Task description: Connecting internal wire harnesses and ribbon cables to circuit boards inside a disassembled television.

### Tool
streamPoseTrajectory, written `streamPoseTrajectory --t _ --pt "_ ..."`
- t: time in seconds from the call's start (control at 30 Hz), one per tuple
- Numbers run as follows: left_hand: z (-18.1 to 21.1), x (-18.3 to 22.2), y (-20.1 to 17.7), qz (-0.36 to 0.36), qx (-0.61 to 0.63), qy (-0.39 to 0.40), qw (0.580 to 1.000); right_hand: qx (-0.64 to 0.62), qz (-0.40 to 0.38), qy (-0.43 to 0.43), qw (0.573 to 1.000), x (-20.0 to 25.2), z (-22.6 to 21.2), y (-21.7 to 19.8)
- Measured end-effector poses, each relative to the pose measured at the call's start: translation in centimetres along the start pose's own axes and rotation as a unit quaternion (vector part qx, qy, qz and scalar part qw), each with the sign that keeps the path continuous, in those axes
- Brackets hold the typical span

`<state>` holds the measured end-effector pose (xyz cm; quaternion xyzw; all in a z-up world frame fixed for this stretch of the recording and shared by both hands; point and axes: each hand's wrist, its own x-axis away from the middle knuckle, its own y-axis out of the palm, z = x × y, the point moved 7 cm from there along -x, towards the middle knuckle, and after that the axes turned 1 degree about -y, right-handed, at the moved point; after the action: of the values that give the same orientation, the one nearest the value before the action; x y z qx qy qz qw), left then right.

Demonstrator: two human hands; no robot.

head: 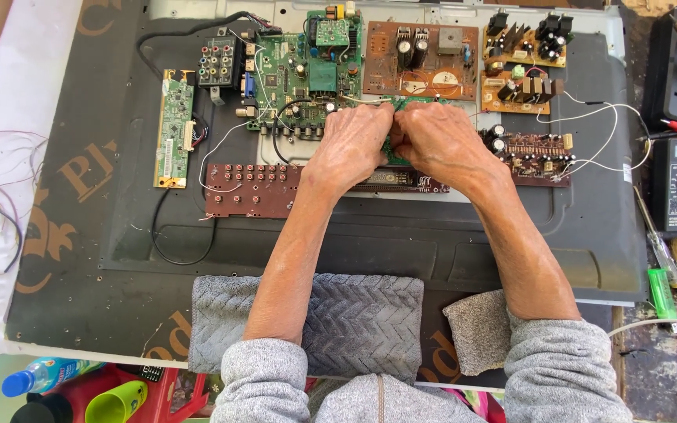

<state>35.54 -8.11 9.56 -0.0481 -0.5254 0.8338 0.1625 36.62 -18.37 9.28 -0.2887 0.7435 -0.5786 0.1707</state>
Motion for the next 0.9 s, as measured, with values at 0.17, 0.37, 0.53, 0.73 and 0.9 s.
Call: streamPoseTrajectory --t 0.17,0.37,0.53,0.73,0.9 --pt "0.4 0.1 -0.5 -0.009 -0.004 -0.008 1.0 0.015 0.0 0.003 1.0 0.0 -0.3 -0.3" --pt "-0.3 -0.3 0.5 -0.005 0.001 0.001 1.0 0.004 -0.007 0.02 1.0 0.3 -0.9 -1.0" --pt "-0.2 -0.2 0.4 -0.002 0.001 -0.005 1.0 -0.002 -0.012 0.021 1.0 0.0 -0.2 0.0" --pt "-0.3 -0.2 0.5 0.006 0.009 0.004 1.0 -0.004 0.005 0.009 1.0 -0.2 0.3 0.2" --pt "-0.5 -0.6 1.2 0.019 -0.021 0.007 1.0 0.012 0.004 0.004 1.0 -0.2 0.2 0.5"
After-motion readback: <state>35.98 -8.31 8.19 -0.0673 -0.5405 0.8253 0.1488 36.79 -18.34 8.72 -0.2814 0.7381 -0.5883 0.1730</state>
